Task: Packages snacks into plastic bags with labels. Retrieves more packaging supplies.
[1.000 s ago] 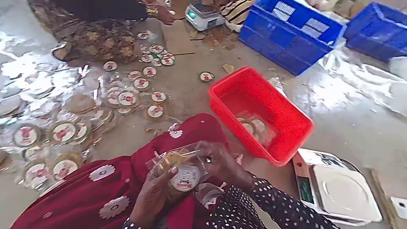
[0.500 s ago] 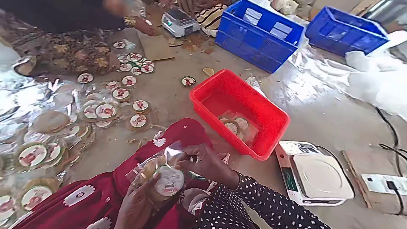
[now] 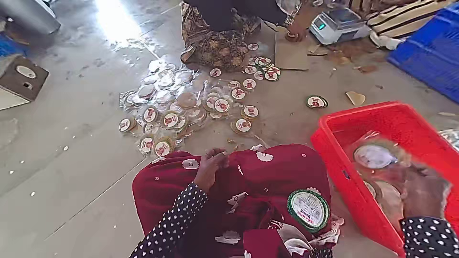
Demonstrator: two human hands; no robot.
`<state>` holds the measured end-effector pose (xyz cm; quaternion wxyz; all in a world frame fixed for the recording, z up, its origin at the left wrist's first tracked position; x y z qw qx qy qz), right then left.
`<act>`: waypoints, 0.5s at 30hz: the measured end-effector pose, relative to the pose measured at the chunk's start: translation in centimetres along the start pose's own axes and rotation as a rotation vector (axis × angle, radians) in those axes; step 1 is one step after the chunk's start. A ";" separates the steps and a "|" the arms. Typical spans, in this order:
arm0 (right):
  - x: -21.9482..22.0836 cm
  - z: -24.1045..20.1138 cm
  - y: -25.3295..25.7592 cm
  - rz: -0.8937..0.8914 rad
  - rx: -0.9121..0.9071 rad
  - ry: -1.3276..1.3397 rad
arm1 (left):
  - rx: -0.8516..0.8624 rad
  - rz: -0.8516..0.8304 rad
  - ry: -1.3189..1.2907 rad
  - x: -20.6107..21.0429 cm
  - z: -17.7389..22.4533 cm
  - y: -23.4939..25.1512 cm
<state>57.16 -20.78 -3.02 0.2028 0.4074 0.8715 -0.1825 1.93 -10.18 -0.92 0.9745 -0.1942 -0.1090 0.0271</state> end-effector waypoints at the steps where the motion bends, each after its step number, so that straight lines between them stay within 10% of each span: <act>1: 0.3 1.5 0.1 -0.019 0.056 -0.029 | -0.017 0.036 0.040 -0.2 -0.3 1.5; 6: 0.3 4.8 -1.3 0.032 0.213 -0.178 | -0.082 0.165 0.303 -0.3 -3.0 10.9; 15: -6.4 2.9 -4.3 0.166 -0.343 -0.306 | 0.003 0.077 0.792 0.3 -8.0 22.4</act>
Point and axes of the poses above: each hand's wrist, its own y-axis towards the middle knuckle, its own x-axis out of the palm, z = x × y, the point moved 4 cm from there along y, towards the middle knuckle, and after that the axes turned 9 degrees about x, right-handed, at the moved point
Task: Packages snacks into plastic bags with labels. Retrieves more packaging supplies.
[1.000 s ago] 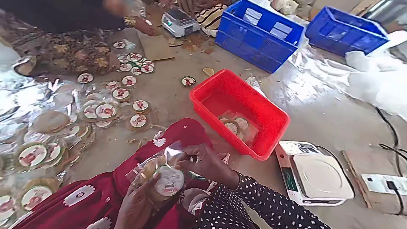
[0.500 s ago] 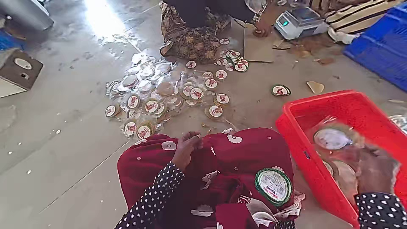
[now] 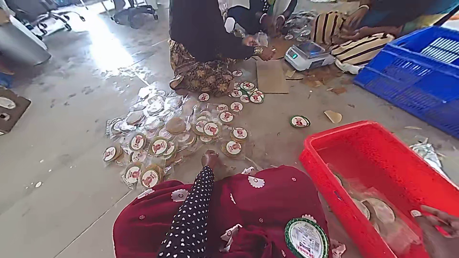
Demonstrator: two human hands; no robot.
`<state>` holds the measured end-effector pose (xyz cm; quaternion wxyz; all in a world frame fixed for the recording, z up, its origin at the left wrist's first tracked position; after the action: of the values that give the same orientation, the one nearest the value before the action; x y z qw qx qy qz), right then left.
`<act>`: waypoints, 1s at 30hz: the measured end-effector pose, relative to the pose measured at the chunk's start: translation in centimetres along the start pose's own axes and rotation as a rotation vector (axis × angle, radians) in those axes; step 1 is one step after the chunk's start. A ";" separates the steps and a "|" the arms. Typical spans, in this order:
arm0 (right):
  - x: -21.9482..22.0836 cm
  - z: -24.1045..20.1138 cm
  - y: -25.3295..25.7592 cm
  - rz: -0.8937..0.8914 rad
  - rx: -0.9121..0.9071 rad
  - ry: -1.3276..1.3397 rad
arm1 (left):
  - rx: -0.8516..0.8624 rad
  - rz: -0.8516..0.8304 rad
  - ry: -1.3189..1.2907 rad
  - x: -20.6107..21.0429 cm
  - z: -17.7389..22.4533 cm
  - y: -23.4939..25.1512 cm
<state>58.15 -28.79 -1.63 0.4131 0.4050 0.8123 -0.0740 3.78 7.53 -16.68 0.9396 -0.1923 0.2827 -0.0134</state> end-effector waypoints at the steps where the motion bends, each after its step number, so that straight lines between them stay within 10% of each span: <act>1: -0.2 -1.0 0.1 0.026 -0.025 0.023 | -0.014 -0.008 -0.042 0.2 0.1 0.2; 6: 2.4 -13.2 -0.7 -0.045 -0.210 0.135 | -0.109 -0.044 -0.128 -0.5 3.3 -2.1; 12: 10.5 -28.8 -8.9 -0.467 -0.419 0.219 | 0.215 -0.018 0.009 -3.4 9.5 -6.5; 17: 16.7 -34.2 -13.3 -0.662 -0.413 0.144 | 0.480 -0.090 0.093 -7.2 17.5 -20.3; 22: 17.1 -35.8 -13.1 -0.700 -0.289 0.462 | 0.983 0.139 -0.291 -10.7 16.4 -27.8; 25: 15.0 -35.8 -12.3 -0.746 -0.079 0.784 | 0.785 0.193 -0.641 -11.8 12.1 -28.0; 30: 11.9 -35.8 -13.9 -0.729 0.028 0.864 | 0.154 -0.314 -1.389 -5.5 7.8 -30.7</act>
<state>22.36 -14.60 9.92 -0.0148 0.0971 0.9939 -0.0502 5.94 -17.36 3.53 0.9004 -0.1278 -0.4136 -0.0428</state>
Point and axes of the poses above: each hand's wrist, its own y-axis towards the middle knuckle, its own x-axis out of the palm, z = x × y, the point moved 4 cm from there along y, towards the middle knuckle, and after that the axes turned 9 degrees about x, right-handed, at the moved point
